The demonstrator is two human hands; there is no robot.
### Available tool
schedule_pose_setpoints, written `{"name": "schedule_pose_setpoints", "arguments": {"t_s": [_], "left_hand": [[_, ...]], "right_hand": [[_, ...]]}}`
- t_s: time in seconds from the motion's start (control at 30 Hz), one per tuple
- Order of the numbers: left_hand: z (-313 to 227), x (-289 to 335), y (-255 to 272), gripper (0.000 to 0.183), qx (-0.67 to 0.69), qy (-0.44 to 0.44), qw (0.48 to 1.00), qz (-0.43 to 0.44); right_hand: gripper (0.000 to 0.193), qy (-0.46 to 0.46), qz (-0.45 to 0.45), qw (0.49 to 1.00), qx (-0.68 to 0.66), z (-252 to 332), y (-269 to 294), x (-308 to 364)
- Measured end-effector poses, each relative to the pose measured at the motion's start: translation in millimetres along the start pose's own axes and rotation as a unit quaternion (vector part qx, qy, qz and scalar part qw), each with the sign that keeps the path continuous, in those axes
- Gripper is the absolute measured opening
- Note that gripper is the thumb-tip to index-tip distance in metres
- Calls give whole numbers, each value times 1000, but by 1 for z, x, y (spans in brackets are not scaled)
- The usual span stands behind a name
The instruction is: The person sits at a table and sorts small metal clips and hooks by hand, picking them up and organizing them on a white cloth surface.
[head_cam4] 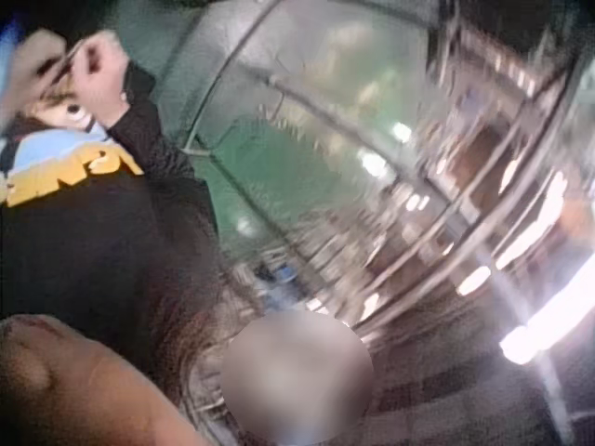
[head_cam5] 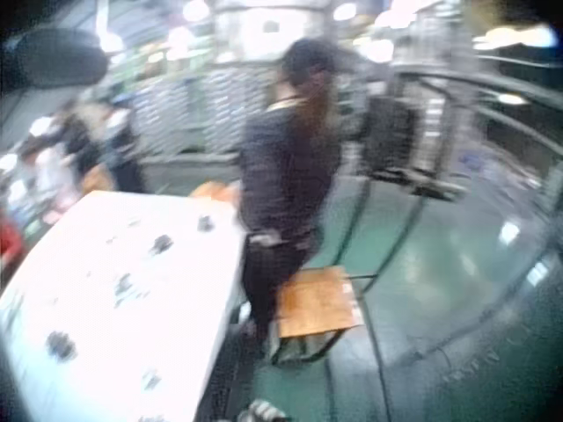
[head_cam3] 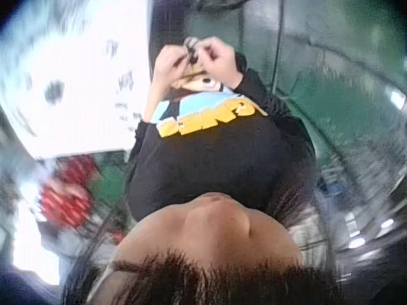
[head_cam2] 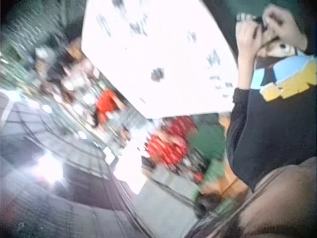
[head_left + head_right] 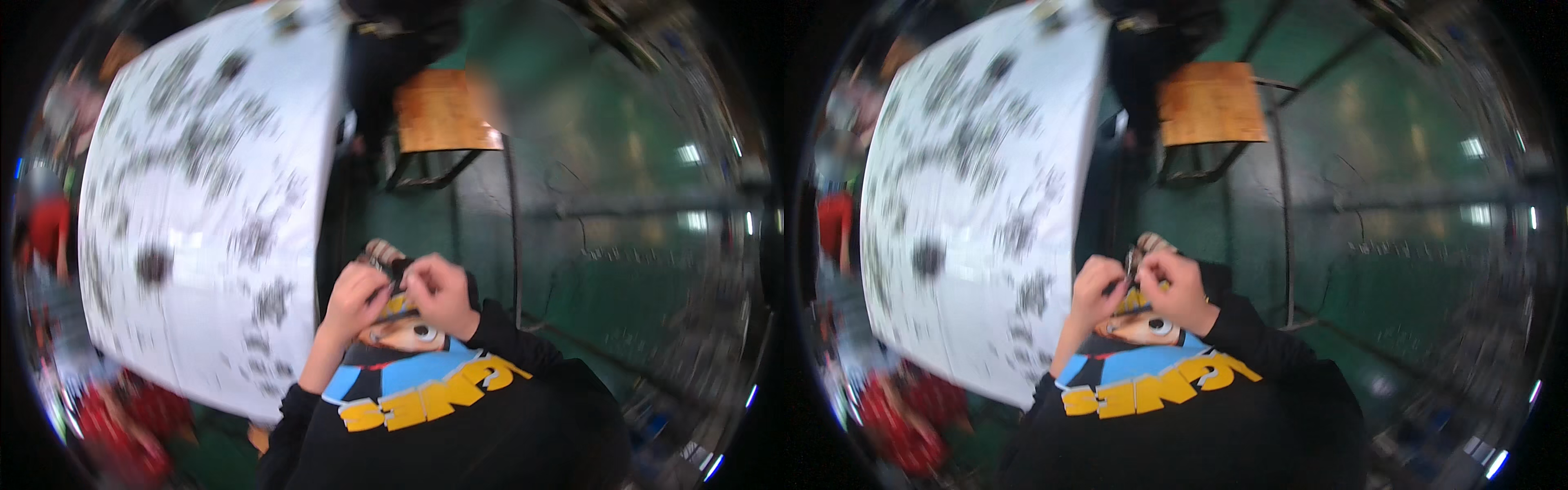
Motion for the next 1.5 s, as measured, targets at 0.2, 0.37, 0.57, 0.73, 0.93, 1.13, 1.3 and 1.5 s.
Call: {"name": "schedule_pose_setpoints", "arguments": {"t_s": [0.2, 0.37, 0.57, 0.73, 0.93, 1.13, 1.3, 1.5], "left_hand": [[-17, -51, -55, 15, 182, -34, 960, 211], [-59, -122, -90, 22, 348, -90, 895, 265], [-7, -106, -154, 12, 296, 83, 877, 368], [50, -46, -227, 15, 136, 71, 870, 468], [123, 69, -324, 43, -15, 72, 772, 631], [122, 95, -404, 48, -32, 108, 689, 716], [112, 99, -430, 46, 6, 129, 661, 739], [124, 110, -464, 43, 5, 122, 640, 758]], "right_hand": [[11, 139, -254, 950, 113, 40, 45, 49], [10, 210, -405, 874, 165, 109, 111, 87], [4, 224, -512, 820, 125, 130, 149, 131], [4, 227, -563, 767, 210, 174, 221, 168], [3, 258, -561, 718, 322, 199, 300, 238], [4, 354, -529, 703, 318, 240, 354, 298], [6, 349, -567, 703, 249, 281, 409, 351], [12, 396, -527, 714, 237, 342, 465, 394]]}}
Point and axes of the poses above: each hand's wrist, its own x-axis away from the middle knuckle, its own y-axis out of the back of the hand, z = x × y, the point moved 7 cm from there along -x, towards the middle knuckle, and after that the axes turned 3 degrees about -y, right-handed, at the moved point
